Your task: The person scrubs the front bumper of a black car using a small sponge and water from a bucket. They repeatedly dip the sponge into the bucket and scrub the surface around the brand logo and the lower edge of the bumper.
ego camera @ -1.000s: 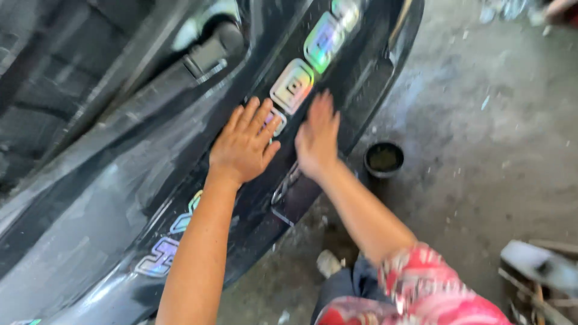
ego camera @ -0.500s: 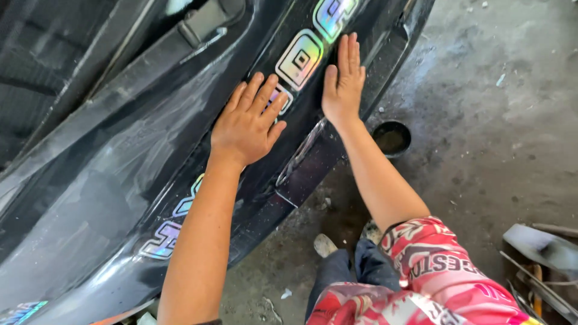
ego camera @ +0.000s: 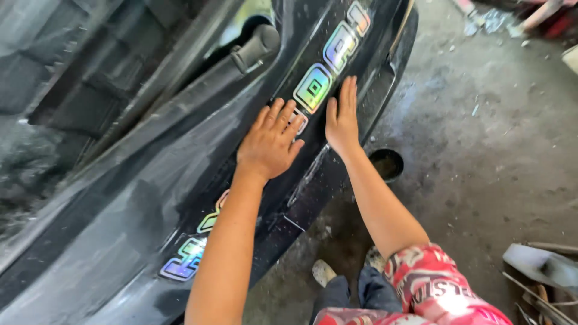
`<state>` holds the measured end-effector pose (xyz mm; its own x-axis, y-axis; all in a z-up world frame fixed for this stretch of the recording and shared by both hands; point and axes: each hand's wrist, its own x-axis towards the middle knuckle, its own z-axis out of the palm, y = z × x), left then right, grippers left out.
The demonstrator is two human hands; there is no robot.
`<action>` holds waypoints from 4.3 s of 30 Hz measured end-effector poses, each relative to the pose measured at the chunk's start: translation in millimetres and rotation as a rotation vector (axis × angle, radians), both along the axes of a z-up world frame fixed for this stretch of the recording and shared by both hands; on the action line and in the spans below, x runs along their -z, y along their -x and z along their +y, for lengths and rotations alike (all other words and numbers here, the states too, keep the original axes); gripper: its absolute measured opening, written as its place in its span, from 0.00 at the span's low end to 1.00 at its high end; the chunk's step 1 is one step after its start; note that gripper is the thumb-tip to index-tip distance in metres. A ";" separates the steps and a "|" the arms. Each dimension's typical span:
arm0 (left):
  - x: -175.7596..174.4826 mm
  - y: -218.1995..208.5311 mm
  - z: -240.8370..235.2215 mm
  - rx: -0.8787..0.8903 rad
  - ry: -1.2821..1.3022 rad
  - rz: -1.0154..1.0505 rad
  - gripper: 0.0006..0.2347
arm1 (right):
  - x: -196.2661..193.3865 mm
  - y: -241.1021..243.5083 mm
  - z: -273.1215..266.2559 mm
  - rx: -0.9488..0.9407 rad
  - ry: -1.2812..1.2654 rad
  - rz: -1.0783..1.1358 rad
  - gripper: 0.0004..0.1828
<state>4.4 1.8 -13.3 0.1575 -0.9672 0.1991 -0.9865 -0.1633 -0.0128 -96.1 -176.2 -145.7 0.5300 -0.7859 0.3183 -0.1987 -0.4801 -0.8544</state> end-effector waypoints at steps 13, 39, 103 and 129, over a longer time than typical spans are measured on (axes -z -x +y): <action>-5.5 5.9 7.0 0.063 0.104 -0.002 0.21 | -41.0 119.2 124.1 -0.262 0.186 0.666 0.33; 113.0 171.5 -92.2 -0.374 0.025 0.839 0.11 | -7.2 166.1 11.3 -0.701 0.425 0.995 0.41; 159.1 234.0 -266.4 -0.712 0.167 0.839 0.05 | 23.1 189.8 -187.3 -1.050 0.682 1.118 0.46; 185.3 236.3 3.3 -0.489 0.155 0.875 0.08 | 66.4 215.5 86.6 -0.898 0.531 1.043 0.46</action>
<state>-231.8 5.2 -198.6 0.6798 -0.7311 -0.0583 -0.4639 -0.4903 0.7378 -311.6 -89.6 -212.1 0.9307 0.0068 -0.3658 -0.0729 -0.9763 -0.2036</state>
